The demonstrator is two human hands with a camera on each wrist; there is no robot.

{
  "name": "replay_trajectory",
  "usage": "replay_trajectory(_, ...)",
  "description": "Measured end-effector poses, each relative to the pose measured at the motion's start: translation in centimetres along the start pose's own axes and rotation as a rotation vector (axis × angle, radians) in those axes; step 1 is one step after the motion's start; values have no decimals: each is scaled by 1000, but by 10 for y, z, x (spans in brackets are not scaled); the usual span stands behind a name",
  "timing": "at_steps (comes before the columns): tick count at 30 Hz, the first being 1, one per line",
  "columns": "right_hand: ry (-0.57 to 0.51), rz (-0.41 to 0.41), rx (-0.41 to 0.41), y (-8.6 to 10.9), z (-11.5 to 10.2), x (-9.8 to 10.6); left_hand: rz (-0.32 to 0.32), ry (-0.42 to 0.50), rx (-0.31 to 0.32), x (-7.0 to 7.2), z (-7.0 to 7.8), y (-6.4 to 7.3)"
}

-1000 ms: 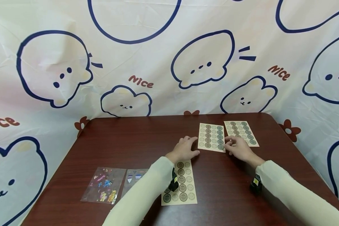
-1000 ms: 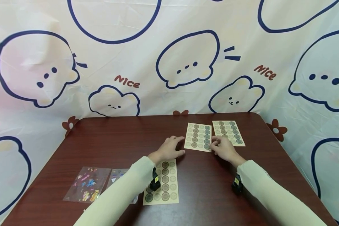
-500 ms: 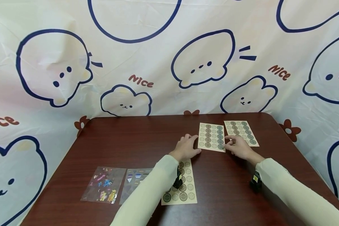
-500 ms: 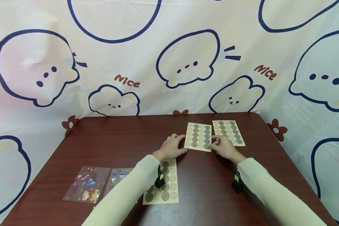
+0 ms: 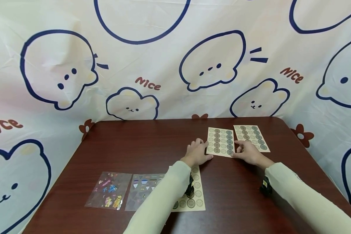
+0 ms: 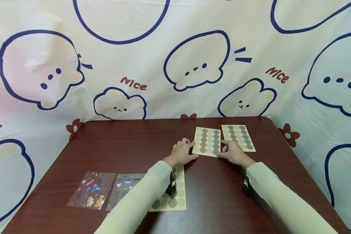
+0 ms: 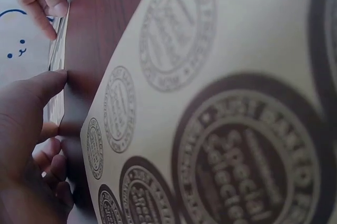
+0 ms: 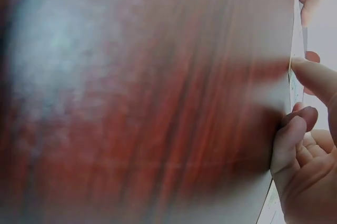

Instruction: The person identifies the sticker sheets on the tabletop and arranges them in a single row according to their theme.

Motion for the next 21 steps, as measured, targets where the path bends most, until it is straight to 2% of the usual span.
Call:
replay_trajectory(5, 4, -14, 5, 0, 1, 0, 8, 0, 15, 1, 1, -2)
replay_trajectory(13, -8, -15, 10, -1, 0, 0, 40, 37, 73, 2, -2, -3)
replay_trajectory(21, -68, -21, -20, 0, 4, 1, 62, 25, 94, 0, -2, -7)
Point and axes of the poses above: each hand's wrist, its own y-axis away from the middle knuckle, its own x-axis out of the back of the hand, z = x × y, the point moved 9 cm from there along -y, towards the middle knuckle, and after that the axes turned 1 degree about x, right-handed, at the moved point
